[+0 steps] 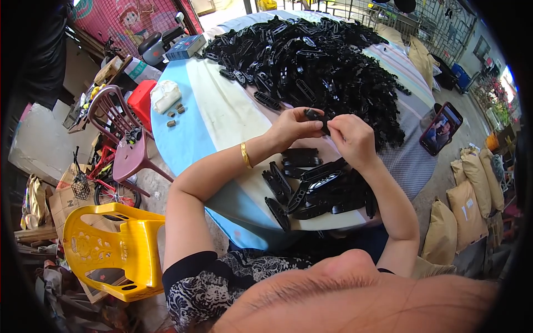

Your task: The person is manually assembling small black plastic hair clips at a workshop table.

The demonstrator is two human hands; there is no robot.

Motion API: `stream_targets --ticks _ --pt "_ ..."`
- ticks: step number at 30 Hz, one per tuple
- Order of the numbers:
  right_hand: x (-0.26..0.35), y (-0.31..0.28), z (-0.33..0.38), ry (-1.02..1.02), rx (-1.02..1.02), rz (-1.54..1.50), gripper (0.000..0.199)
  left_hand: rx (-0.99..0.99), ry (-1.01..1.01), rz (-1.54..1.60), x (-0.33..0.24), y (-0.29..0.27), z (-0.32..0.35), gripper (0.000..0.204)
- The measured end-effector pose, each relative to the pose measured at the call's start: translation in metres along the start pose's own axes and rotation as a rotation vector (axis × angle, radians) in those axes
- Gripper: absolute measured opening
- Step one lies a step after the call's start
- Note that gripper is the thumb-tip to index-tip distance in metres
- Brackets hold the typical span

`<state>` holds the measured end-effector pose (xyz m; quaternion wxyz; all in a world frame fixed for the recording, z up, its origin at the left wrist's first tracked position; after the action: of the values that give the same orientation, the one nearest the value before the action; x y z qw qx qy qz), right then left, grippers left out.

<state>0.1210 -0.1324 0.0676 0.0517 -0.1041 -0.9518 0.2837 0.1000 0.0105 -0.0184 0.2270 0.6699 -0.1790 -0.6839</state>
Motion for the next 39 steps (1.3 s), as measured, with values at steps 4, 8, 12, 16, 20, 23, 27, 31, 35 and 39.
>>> stream_targets --ticks 4,8,12,16,20,23,27,31,35,39 --pt "-0.02 0.0 0.002 0.354 0.03 -0.255 0.011 0.015 0.073 0.017 -0.012 0.007 0.0 0.034" --pt "-0.004 -0.009 -0.005 0.004 -0.026 -0.145 0.017 0.08 -0.14 0.119 -0.008 0.008 0.003 0.04" --pt "0.013 -0.008 -0.004 -0.193 0.001 -0.045 0.021 0.13 -0.235 -0.037 -0.004 0.005 0.004 0.035" --pt "0.017 -0.01 -0.002 -0.239 0.008 0.027 0.019 0.107 -0.305 -0.194 -0.006 0.006 0.01 0.031" --pt "0.022 -0.011 0.0 -0.311 0.009 0.15 0.017 0.141 -0.258 -0.21 -0.016 0.019 0.016 0.033" --pt "0.025 -0.011 -0.002 -0.291 0.017 0.131 0.017 0.153 -0.188 -0.38 -0.026 0.018 0.022 0.035" --pt "0.002 0.001 -0.006 0.132 0.114 -0.151 0.026 0.185 0.165 -0.605 -0.036 0.021 0.021 0.033" --pt "-0.019 0.021 0.01 0.325 0.365 -0.347 0.029 0.161 0.414 -0.983 -0.047 0.045 0.035 0.032" --pt "-0.011 0.012 0.006 0.159 0.29 -0.138 0.028 0.163 0.405 -1.117 -0.049 0.052 0.038 0.035" --pt "-0.052 0.049 0.029 0.619 0.435 -0.857 0.025 0.256 0.408 -1.115 -0.047 0.055 0.041 0.031"
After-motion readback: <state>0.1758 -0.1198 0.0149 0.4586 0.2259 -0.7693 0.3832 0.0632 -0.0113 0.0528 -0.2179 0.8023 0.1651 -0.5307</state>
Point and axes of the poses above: each hand's wrist, its own z-axis away from the middle knuckle, its own y-axis out of the palm, x = y × z, the point moved 7 cm from there along -z, towards the middle knuckle, and after that the axes turned 15 degrees about z, right-handed, at the moved point
